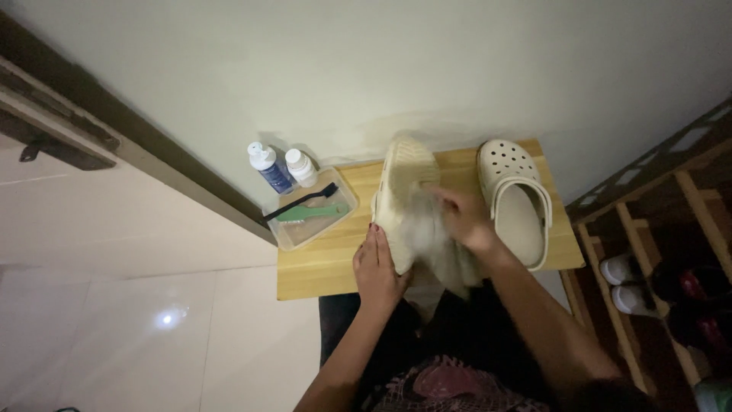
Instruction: The person wipes a pair of white clogs with a cloth on a wooden table. They clean the interior, exterior, and soles of both shoes, turning them over to reach different surfaces.
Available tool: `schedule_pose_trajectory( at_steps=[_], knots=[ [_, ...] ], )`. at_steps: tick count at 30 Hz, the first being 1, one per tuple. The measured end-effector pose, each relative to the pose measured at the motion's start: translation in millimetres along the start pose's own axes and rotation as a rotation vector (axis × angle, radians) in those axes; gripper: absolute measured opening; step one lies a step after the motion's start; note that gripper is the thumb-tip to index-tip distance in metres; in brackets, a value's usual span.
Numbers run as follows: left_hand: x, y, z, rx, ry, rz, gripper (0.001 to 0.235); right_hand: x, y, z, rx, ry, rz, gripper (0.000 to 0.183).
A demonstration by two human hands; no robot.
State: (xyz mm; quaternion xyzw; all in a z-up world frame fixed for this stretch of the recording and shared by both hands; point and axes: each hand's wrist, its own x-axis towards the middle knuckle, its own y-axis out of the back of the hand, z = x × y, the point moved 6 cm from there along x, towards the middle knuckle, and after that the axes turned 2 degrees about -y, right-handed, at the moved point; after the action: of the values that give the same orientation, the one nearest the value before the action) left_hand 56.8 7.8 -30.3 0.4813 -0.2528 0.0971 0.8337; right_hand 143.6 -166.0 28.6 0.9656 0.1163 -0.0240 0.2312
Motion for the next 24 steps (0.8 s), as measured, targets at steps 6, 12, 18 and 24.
schedule_pose_trajectory(
  at_steps=[6, 12, 18, 24],
  knots=[
    [-2.0, 4.6, 1.2, 0.094, -0.068, 0.184, 0.087, 14.5, -59.4, -3.4, -0.663, 0.711, 0.532, 0.063],
    [2.4, -3.1, 4.9, 0.079, -0.080, 0.080, 0.099, 20.3, -54.8, 32.5, -0.448, 0.574, 0.432, 0.047],
    [-1.8, -7.3, 4.6, 0.148, -0.087, 0.233, 0.087, -4.3, -65.0, 40.5, -0.567, 0.656, 0.588, 0.035],
    [3.4, 2.7, 1.1, 0.057, -0.015, 0.023, 0.095, -43.6, -76.1, 19.3, -0.563, 0.873, 0.434, 0.035]
  ],
)
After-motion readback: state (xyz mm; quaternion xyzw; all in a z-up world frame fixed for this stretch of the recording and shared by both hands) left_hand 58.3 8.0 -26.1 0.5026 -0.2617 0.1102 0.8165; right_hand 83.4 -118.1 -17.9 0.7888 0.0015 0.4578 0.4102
